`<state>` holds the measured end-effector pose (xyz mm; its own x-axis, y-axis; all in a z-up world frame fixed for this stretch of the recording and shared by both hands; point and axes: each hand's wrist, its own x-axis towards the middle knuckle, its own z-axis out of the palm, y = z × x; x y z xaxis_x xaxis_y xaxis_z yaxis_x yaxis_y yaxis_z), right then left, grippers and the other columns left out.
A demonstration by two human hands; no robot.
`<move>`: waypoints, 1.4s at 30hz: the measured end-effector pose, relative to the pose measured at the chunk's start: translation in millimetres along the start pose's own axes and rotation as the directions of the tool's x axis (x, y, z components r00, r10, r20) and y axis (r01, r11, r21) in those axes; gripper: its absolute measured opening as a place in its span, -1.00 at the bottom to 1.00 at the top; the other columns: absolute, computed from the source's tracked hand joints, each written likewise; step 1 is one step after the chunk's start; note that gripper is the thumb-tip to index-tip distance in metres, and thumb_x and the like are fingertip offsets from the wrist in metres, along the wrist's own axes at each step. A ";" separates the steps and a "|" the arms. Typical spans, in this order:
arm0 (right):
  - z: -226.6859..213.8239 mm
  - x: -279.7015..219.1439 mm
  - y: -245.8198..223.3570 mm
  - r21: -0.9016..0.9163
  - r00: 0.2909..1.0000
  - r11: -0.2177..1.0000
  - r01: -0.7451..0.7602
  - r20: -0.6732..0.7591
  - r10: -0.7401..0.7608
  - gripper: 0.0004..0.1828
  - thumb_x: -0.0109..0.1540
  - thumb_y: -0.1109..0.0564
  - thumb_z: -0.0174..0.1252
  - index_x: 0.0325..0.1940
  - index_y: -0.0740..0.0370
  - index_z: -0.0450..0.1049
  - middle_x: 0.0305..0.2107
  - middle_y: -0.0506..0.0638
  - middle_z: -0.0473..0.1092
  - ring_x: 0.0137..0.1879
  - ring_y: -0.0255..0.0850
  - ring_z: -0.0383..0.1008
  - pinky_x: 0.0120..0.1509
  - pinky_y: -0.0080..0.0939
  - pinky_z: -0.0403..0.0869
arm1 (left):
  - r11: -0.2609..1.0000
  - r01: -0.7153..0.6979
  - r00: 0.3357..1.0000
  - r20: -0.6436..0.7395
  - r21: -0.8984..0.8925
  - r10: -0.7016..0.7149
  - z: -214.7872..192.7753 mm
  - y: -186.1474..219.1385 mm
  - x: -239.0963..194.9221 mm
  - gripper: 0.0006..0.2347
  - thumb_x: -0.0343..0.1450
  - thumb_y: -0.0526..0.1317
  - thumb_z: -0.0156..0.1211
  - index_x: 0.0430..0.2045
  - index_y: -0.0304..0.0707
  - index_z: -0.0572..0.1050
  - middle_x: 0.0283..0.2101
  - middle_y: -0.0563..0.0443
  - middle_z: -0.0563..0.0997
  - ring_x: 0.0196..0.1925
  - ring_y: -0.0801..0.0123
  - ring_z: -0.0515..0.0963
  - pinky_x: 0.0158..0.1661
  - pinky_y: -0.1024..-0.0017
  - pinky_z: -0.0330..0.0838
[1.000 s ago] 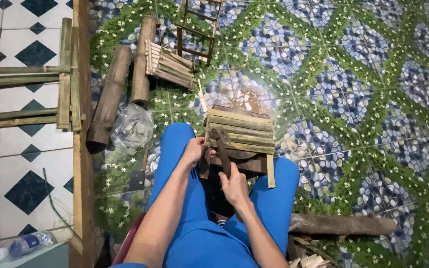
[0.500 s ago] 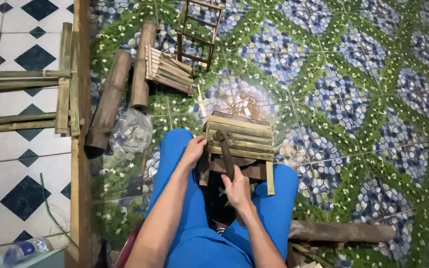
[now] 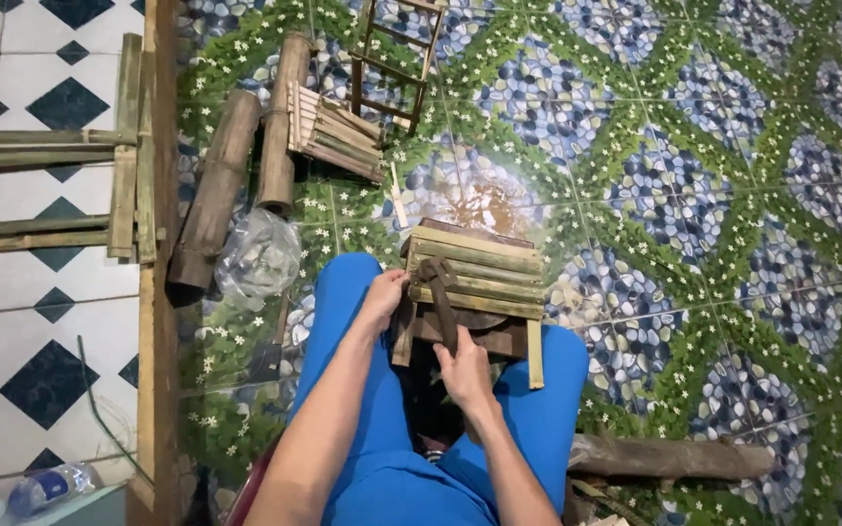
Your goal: The person assembles a small bamboo stool by hand, using a curved wooden tool to press and secure the slats. They repeatedly adjust the slats and tap them into place while seated on the floor.
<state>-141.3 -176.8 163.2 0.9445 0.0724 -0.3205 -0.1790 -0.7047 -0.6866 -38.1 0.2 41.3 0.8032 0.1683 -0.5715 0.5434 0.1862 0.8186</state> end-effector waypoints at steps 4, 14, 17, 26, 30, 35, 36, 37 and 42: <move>-11.2 -3.9 -4.4 0.107 0.997 0.992 -0.071 0.015 0.069 -0.51 0.31 0.11 0.20 0.31 0.31 0.38 -0.06 0.39 0.54 0.08 0.21 0.59 -0.06 0.25 0.62 | 0.999 -0.007 1.000 -0.023 0.035 0.008 2.8 -8.2 11.4 -0.67 0.55 -0.10 0.08 0.13 -0.23 0.59 0.22 -0.20 0.56 0.32 -0.10 0.45 0.24 -0.04 0.32; -16.9 8.1 -35.9 0.045 0.998 0.998 -0.039 0.041 0.037 -0.48 0.35 0.12 0.13 0.37 0.35 0.30 0.02 0.43 0.49 0.13 0.26 0.54 0.04 0.29 0.62 | 0.974 -0.123 0.990 -0.097 -0.188 0.106 10.9 -4.4 36.2 -0.68 0.50 -0.13 0.17 0.05 -0.37 0.59 0.19 -0.29 0.55 0.29 0.01 0.45 0.28 0.04 0.28; -14.6 8.2 -38.2 0.037 0.996 0.998 -0.056 0.069 0.053 -0.47 0.37 0.11 0.10 0.39 0.35 0.26 0.01 0.42 0.49 0.10 0.27 0.56 0.00 0.28 0.63 | 0.977 -0.072 0.993 -0.107 -0.200 0.052 9.3 -26.0 60.7 -0.72 0.47 -0.09 0.24 -0.05 -0.24 0.66 0.04 -0.17 0.65 0.13 0.12 0.57 0.14 0.09 0.42; -12.5 20.4 -22.8 0.054 0.997 0.996 -0.067 0.032 0.065 -0.51 0.35 0.13 0.14 0.34 0.36 0.33 -0.04 0.41 0.52 0.07 0.29 0.57 -0.12 0.24 0.64 | 0.990 -0.037 0.995 -0.093 -0.138 0.024 8.8 -1.5 42.0 -0.64 0.52 0.03 0.19 0.06 -0.22 0.59 0.14 -0.16 0.58 0.23 0.05 0.49 0.21 0.03 0.34; -16.1 28.5 -22.4 0.068 0.996 0.993 -0.093 0.012 0.092 -0.52 0.35 0.09 0.17 0.32 0.29 0.36 -0.02 0.40 0.51 0.11 0.23 0.57 -0.14 0.19 0.63 | 0.974 -0.103 0.992 -0.099 -0.201 0.084 12.6 47.7 -5.5 -0.50 0.55 0.02 0.06 0.26 -0.44 0.40 0.39 -0.34 0.34 0.48 0.00 0.24 0.44 0.05 0.06; -13.3 42.3 -33.2 0.043 0.996 0.995 -0.089 0.036 0.088 -0.51 0.36 0.10 0.13 0.37 0.26 0.32 0.01 0.37 0.51 0.11 0.21 0.57 -0.10 0.18 0.65 | 0.919 -0.162 0.987 -0.079 -0.359 0.143 19.7 -19.1 87.0 -0.59 0.54 -0.06 0.16 0.13 -0.47 0.49 0.24 -0.29 0.48 0.30 0.15 0.38 0.34 0.12 0.21; -9.4 44.2 -33.0 0.035 0.993 0.994 -0.105 0.063 0.103 -0.51 0.38 0.10 0.11 0.39 0.22 0.31 0.01 0.31 0.52 0.10 0.15 0.59 -0.10 0.12 0.66 | 0.876 -0.183 0.983 -0.101 -0.446 0.154 20.0 -42.6 117.1 -0.69 0.52 -0.14 0.24 0.05 -0.40 0.56 0.12 -0.19 0.58 0.14 0.30 0.48 0.25 0.20 0.34; -11.5 44.8 -33.8 0.034 0.993 0.994 -0.101 0.063 0.099 -0.51 0.38 0.10 0.11 0.39 0.22 0.31 0.01 0.31 0.52 0.10 0.15 0.59 -0.10 0.12 0.66 | 0.875 -0.187 0.982 -0.103 -0.447 0.157 20.0 -42.4 118.3 -0.69 0.52 -0.14 0.24 0.05 -0.40 0.56 0.12 -0.19 0.58 0.14 0.30 0.48 0.25 0.20 0.34; -15.1 44.3 -42.2 0.051 0.991 0.990 -0.130 0.048 0.128 -0.50 0.40 0.09 0.08 0.41 0.29 0.28 0.09 0.41 0.46 0.20 0.26 0.51 -0.01 0.23 0.62 | 0.843 -0.132 0.990 -0.037 -0.521 0.133 16.5 -59.5 134.6 -0.79 0.49 -0.19 0.29 -0.03 -0.17 0.65 -0.03 0.01 0.68 -0.03 0.40 0.59 0.10 0.31 0.50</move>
<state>-87.8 -154.5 187.8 0.8994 0.0157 -0.4369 -0.3145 -0.6710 -0.6715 41.7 -4.2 -83.4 0.8586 0.2269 -0.4596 0.2250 0.6390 0.7356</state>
